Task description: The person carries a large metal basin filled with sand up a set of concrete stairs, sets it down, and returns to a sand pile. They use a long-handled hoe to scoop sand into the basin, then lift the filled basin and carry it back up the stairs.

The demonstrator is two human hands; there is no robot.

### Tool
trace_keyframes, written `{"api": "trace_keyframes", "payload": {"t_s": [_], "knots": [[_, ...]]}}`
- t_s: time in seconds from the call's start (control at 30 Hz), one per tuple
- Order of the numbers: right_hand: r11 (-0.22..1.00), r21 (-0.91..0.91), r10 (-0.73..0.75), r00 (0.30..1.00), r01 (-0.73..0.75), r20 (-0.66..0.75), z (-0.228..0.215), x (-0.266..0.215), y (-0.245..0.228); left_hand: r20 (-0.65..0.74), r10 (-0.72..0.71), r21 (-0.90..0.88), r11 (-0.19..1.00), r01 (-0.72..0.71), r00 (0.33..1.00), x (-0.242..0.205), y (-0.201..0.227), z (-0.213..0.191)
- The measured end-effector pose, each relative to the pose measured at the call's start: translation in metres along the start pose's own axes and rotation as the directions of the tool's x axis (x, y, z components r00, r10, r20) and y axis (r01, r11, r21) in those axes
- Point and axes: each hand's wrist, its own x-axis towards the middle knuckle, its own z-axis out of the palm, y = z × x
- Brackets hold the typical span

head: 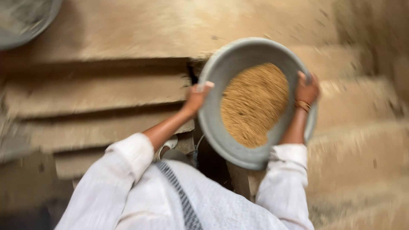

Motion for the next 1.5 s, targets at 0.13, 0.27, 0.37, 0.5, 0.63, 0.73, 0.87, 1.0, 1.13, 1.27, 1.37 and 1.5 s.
{"api": "trace_keyframes", "payload": {"t_s": [0.13,0.27,0.37,0.5,0.63,0.73,0.87,1.0,1.13,1.27,1.37,1.5], "knots": [[1.0,0.015,0.024,0.986,-0.026,0.166,0.005,0.036,0.015,0.089,-0.094,0.114,0.99,0.084,0.992,-0.013,0.005,0.026],[0.972,-0.003,-0.233,0.966,0.235,0.11,0.016,0.075,-0.014,0.349,-0.116,0.281,0.959,0.014,0.93,-0.004,-0.026,0.043],[0.959,0.073,-0.283,0.936,0.274,0.207,-0.004,0.074,-0.092,0.45,-0.131,0.424,0.902,-0.082,0.884,0.011,-0.044,0.04],[0.911,0.195,-0.412,0.824,0.363,0.39,-0.034,0.05,-0.195,0.549,-0.225,0.563,0.811,-0.158,0.805,0.012,-0.014,-0.007],[0.861,0.254,-0.509,0.752,0.441,0.42,-0.034,0.003,-0.243,0.45,-0.117,0.56,0.809,-0.178,0.885,0.032,-0.059,-0.092],[0.756,0.401,-0.647,0.684,0.518,0.337,-0.034,-0.055,-0.283,0.236,-0.172,0.376,0.924,0.073,0.956,0.025,-0.073,-0.176],[0.788,0.609,-0.51,0.645,0.086,0.57,-0.036,-0.176,-0.343,-0.22,-0.352,-0.021,0.934,0.356,0.91,0.016,-0.081,-0.289],[0.868,0.492,-0.414,0.459,-0.06,0.786,-0.021,-0.303,-0.325,-0.443,-0.287,-0.164,0.957,0.239,0.849,0.019,-0.054,-0.365],[0.904,0.402,-0.328,0.365,-0.146,0.871,-0.06,-0.395,-0.305,-0.543,-0.168,-0.109,0.986,0.129,0.823,0.086,-0.079,-0.442],[0.914,0.092,-0.032,0.154,-0.395,0.988,-0.107,-0.441,-0.277,-0.652,-0.246,-0.283,0.956,0.07,0.717,0.115,-0.059,-0.474],[0.95,-0.096,0.125,0.079,-0.296,0.989,-0.131,-0.444,-0.268,-0.708,-0.279,-0.437,0.895,-0.091,0.649,0.133,-0.058,-0.482],[0.951,-0.226,0.244,0.065,-0.213,0.967,-0.142,-0.448,-0.234,-0.675,-0.311,-0.569,0.797,-0.204,0.669,0.15,-0.053,-0.491]]}}
